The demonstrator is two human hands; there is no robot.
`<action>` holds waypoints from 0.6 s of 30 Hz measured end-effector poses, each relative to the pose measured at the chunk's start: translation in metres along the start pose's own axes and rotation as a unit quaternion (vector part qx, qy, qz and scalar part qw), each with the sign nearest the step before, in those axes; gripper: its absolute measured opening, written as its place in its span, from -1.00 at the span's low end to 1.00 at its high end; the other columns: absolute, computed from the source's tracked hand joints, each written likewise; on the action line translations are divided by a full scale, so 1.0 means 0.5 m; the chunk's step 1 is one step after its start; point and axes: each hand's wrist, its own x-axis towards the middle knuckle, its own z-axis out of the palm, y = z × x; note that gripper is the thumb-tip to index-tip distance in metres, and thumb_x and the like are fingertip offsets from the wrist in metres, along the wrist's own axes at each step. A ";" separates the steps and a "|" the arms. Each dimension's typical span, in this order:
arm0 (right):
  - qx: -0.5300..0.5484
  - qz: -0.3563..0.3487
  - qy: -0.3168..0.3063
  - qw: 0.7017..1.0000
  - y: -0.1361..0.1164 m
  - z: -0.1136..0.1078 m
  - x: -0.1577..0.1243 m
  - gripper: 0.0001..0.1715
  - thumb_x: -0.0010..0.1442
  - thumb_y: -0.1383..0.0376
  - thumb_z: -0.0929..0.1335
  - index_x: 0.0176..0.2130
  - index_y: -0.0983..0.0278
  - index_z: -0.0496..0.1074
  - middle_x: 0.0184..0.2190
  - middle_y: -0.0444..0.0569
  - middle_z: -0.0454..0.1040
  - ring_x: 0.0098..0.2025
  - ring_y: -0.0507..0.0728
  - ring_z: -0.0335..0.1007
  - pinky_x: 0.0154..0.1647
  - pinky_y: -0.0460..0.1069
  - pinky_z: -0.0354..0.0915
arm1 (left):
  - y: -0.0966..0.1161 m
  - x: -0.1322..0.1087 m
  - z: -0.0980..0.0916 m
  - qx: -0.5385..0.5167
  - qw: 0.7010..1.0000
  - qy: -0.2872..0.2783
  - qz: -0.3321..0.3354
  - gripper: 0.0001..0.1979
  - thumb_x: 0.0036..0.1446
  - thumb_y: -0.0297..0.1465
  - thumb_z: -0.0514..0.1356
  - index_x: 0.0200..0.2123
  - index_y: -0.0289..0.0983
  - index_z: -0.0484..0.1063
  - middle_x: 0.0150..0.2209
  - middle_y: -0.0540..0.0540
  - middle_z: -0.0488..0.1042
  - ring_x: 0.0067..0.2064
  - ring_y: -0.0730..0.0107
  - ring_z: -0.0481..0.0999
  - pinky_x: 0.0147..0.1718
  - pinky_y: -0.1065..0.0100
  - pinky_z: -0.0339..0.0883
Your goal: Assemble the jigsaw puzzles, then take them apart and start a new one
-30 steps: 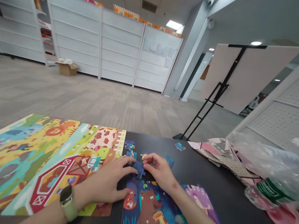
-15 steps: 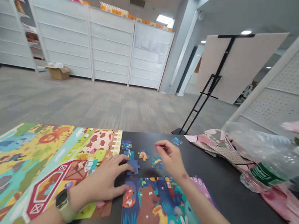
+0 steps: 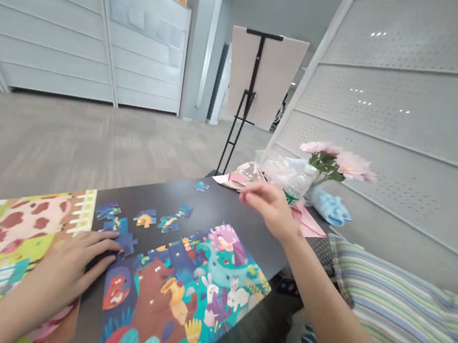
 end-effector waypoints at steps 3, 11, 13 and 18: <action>-0.169 0.004 -0.152 0.974 0.020 0.013 -0.178 -0.79 0.26 0.26 0.38 -0.12 0.08 0.58 -0.10 0.04 0.58 -0.03 0.24 0.49 0.00 0.15 0.39 | 0.027 0.010 -0.023 0.003 1.000 -0.024 -0.008 -0.73 0.37 -0.20 0.08 -0.07 -0.12 0.54 0.02 -0.13 0.57 0.02 0.09 0.55 0.03 0.09 0.42; -0.343 -0.032 -0.235 0.909 0.101 0.054 -0.406 -0.13 0.25 0.16 0.39 0.41 -0.10 0.03 0.41 -0.08 0.11 0.42 0.37 0.04 0.36 0.32 0.12 | 0.053 0.006 -0.052 -0.031 0.999 -0.038 -0.017 -0.69 0.45 -0.28 -0.02 0.06 -0.15 0.46 0.05 -0.12 0.53 0.06 0.17 0.50 0.06 0.12 0.38; -0.379 -0.053 -0.250 0.889 0.101 0.071 -0.396 -0.18 0.32 0.18 0.33 0.43 -0.05 -0.03 0.42 -0.10 0.07 0.43 0.34 0.03 0.38 0.32 0.09 | 0.046 -0.004 -0.049 -0.026 0.999 -0.036 -0.004 -0.67 0.45 -0.25 -0.04 0.05 -0.12 0.48 0.07 -0.12 0.51 0.07 0.14 0.48 0.06 0.10 0.38; -0.439 -0.093 -0.244 0.860 0.110 0.089 -0.362 -0.27 0.39 0.19 0.28 0.44 0.02 -0.01 0.44 -0.09 0.03 0.42 0.29 0.05 0.39 0.22 0.10 | 0.030 -0.012 -0.034 0.011 0.999 -0.030 -0.007 -0.66 0.46 -0.26 -0.05 0.00 -0.09 0.53 0.09 -0.15 0.48 0.05 0.07 0.47 0.05 0.00 0.36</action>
